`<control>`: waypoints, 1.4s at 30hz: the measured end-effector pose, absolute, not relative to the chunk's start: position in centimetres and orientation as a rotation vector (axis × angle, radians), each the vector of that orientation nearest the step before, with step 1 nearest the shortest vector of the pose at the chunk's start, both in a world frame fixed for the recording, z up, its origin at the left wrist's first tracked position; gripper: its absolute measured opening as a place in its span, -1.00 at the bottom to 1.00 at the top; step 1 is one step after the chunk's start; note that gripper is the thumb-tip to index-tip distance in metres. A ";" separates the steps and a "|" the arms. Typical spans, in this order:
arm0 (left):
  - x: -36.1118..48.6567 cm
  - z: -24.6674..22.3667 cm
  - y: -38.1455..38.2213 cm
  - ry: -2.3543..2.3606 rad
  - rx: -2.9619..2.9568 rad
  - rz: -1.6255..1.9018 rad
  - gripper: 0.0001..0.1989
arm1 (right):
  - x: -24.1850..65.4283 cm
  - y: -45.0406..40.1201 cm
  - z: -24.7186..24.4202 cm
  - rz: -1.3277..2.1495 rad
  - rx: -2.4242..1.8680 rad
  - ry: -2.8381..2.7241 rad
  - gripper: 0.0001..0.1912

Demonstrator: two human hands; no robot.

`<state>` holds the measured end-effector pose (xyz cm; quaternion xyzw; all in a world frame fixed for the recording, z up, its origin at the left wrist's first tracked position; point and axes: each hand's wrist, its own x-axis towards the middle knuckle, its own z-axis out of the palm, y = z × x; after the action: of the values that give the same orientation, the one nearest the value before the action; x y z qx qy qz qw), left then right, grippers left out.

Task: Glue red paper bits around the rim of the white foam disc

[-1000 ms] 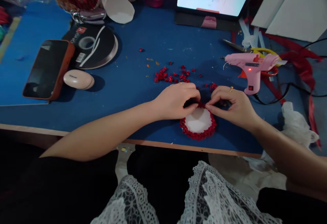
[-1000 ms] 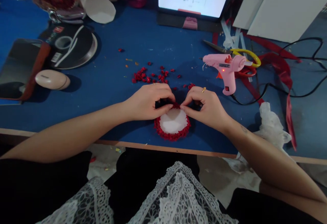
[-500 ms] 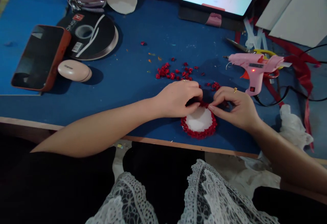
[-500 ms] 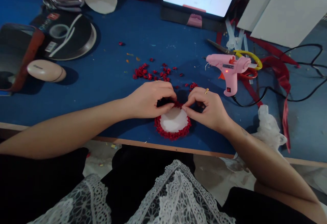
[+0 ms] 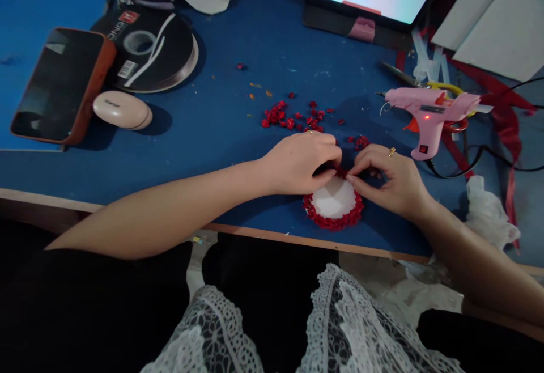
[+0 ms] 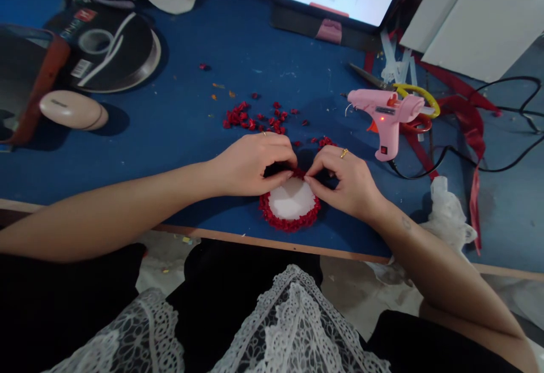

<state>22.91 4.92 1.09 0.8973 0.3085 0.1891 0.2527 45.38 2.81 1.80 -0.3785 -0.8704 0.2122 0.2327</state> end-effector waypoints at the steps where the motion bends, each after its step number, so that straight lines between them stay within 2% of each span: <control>1: 22.9 1.1 4.9 0.839 2.440 0.514 -0.85 | 45.4 2.8 1.8 0.571 -1.043 -2.401 -0.92; 28: 22.9 1.2 4.8 0.822 2.449 0.545 -0.84 | 44.9 2.2 2.6 0.389 -1.160 -2.440 -0.93; 42: 22.9 1.0 4.6 0.766 2.496 0.567 -0.74 | 44.7 1.5 2.7 0.237 -1.216 -2.494 -0.96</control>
<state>22.89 4.55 0.98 0.9086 0.2787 0.2064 0.2327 44.75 1.54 2.70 -0.4296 -0.8814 0.0838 0.1776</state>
